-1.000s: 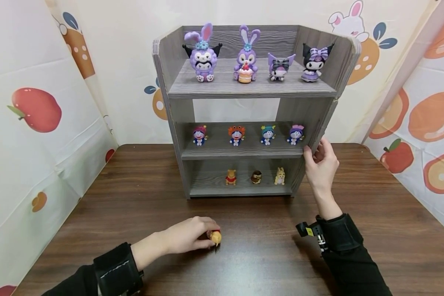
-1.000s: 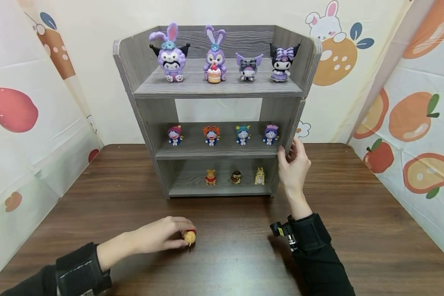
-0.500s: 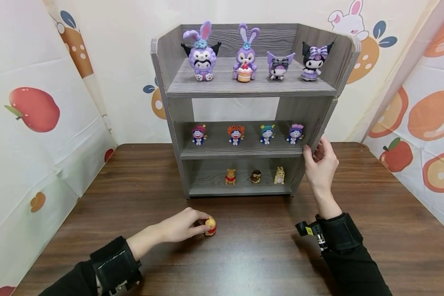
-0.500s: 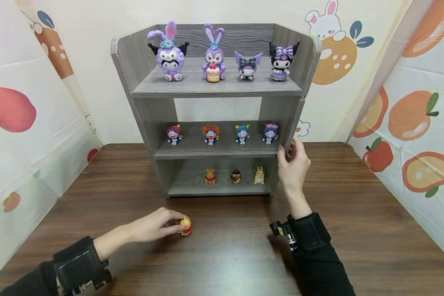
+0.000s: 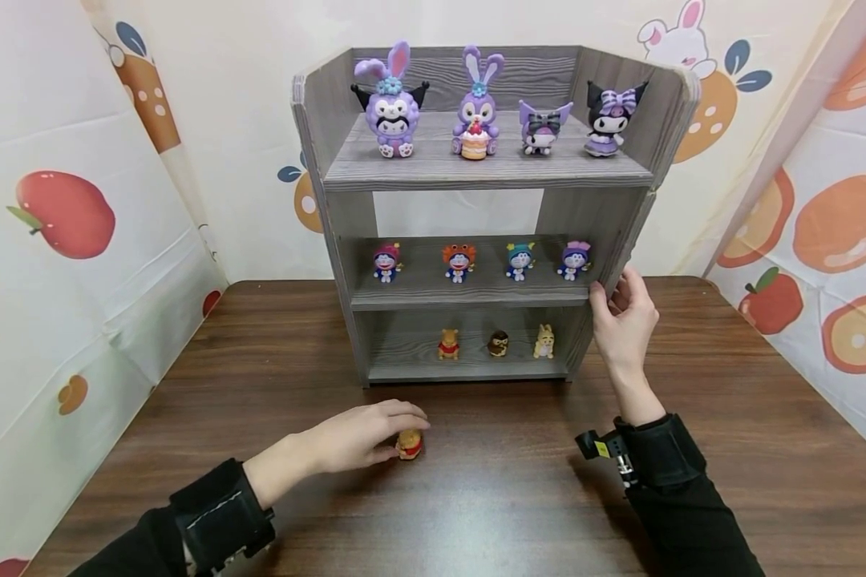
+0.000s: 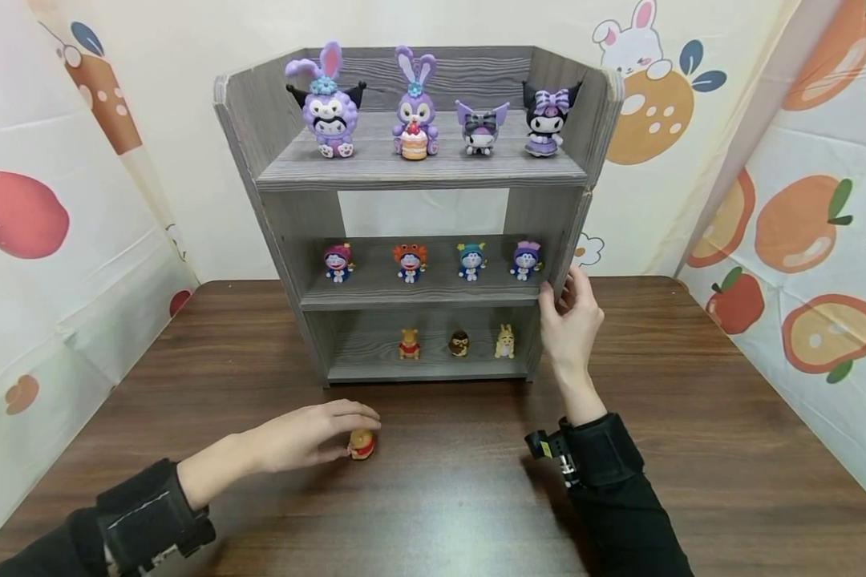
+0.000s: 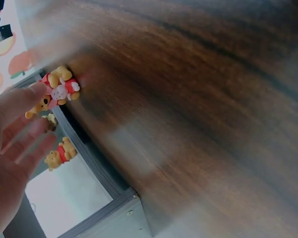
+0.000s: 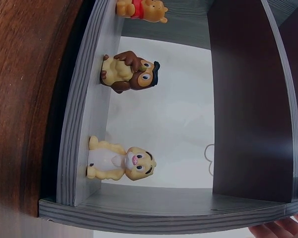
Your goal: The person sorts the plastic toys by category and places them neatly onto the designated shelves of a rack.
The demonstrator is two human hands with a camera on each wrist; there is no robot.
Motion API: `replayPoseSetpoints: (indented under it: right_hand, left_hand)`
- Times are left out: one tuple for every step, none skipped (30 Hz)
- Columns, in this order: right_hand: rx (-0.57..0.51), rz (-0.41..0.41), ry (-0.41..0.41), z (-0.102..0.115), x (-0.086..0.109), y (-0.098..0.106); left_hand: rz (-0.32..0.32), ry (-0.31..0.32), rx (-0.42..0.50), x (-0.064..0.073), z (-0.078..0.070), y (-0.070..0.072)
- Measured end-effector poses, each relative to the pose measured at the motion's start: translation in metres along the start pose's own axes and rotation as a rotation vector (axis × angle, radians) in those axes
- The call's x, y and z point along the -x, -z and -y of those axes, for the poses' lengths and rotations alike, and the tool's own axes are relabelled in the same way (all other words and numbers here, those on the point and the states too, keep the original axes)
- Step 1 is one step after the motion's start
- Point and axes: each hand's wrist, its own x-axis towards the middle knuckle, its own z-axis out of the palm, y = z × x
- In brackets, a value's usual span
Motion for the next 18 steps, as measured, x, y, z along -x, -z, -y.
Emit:
replayPoseSetpoints:
  right_hand:
    - [-0.003,0.000,-0.002,-0.0008,-0.0002,-0.0003]
    - [-0.002,0.000,-0.004,-0.0012,-0.0003,-0.0004]
    - [-0.002,0.001,-0.005,-0.0016,-0.0004,-0.0004]
    - [0.000,0.002,-0.005,-0.0015,-0.0003,-0.0003]
    - [0.003,0.003,-0.003,-0.0015,-0.0002,-0.0002]
    - [0.007,0.004,-0.002,-0.0014,-0.0002,0.0000]
    - [0.009,0.005,-0.001,-0.0014,-0.0001,0.0002]
    - [0.011,0.006,0.000,-0.0013,0.0000,0.0004]
    - [0.011,0.007,0.000,-0.0017,-0.0001,0.0004]
    - [0.012,0.008,0.000,-0.0021,-0.0002,0.0004]
    - [0.015,0.008,0.000,-0.0023,-0.0002,0.0004]
    - [0.015,0.008,-0.001,-0.0024,-0.0003,0.0004]
    - [0.017,0.008,-0.001,-0.0024,-0.0003,0.0004]
    - [0.018,0.008,0.000,-0.0023,-0.0003,0.0004]
    - [0.017,0.007,0.000,-0.0025,-0.0005,0.0003]
    - [0.017,0.005,0.001,-0.0022,-0.0004,0.0004]
    - [0.016,0.004,0.002,-0.0023,-0.0006,0.0003]
    - [0.014,0.003,0.005,-0.0020,-0.0005,0.0002]
  left_hand:
    - [-0.002,-0.035,-0.018,-0.0007,0.0003,-0.0002]
    - [-0.002,-0.061,-0.032,-0.0013,0.0005,-0.0004]
    - [0.001,-0.075,-0.046,-0.0016,0.0007,-0.0004]
    - [0.005,-0.084,-0.061,-0.0020,0.0009,-0.0005]
    - [0.012,-0.089,-0.071,-0.0023,0.0010,-0.0005]
    - [0.019,-0.088,-0.076,-0.0026,0.0011,-0.0005]
    - [0.024,-0.087,-0.078,-0.0028,0.0011,-0.0004]
    - [0.031,-0.083,-0.079,-0.0028,0.0013,-0.0005]
    - [0.033,-0.080,-0.081,-0.0029,0.0017,-0.0007]
    - [0.032,-0.080,-0.080,-0.0031,0.0018,-0.0008]
    - [0.030,-0.078,-0.075,-0.0032,0.0022,-0.0011]
    - [0.025,-0.077,-0.073,-0.0035,0.0029,-0.0016]
    - [0.016,-0.077,-0.071,-0.0038,0.0033,-0.0018]
    - [0.010,-0.074,-0.067,-0.0042,0.0037,-0.0020]
    - [0.001,-0.070,-0.060,-0.0046,0.0039,-0.0021]
    - [-0.006,-0.060,-0.052,-0.0048,0.0043,-0.0023]
    - [-0.013,-0.048,-0.042,-0.0051,0.0046,-0.0025]
    - [-0.021,-0.031,-0.031,-0.0054,0.0046,-0.0026]
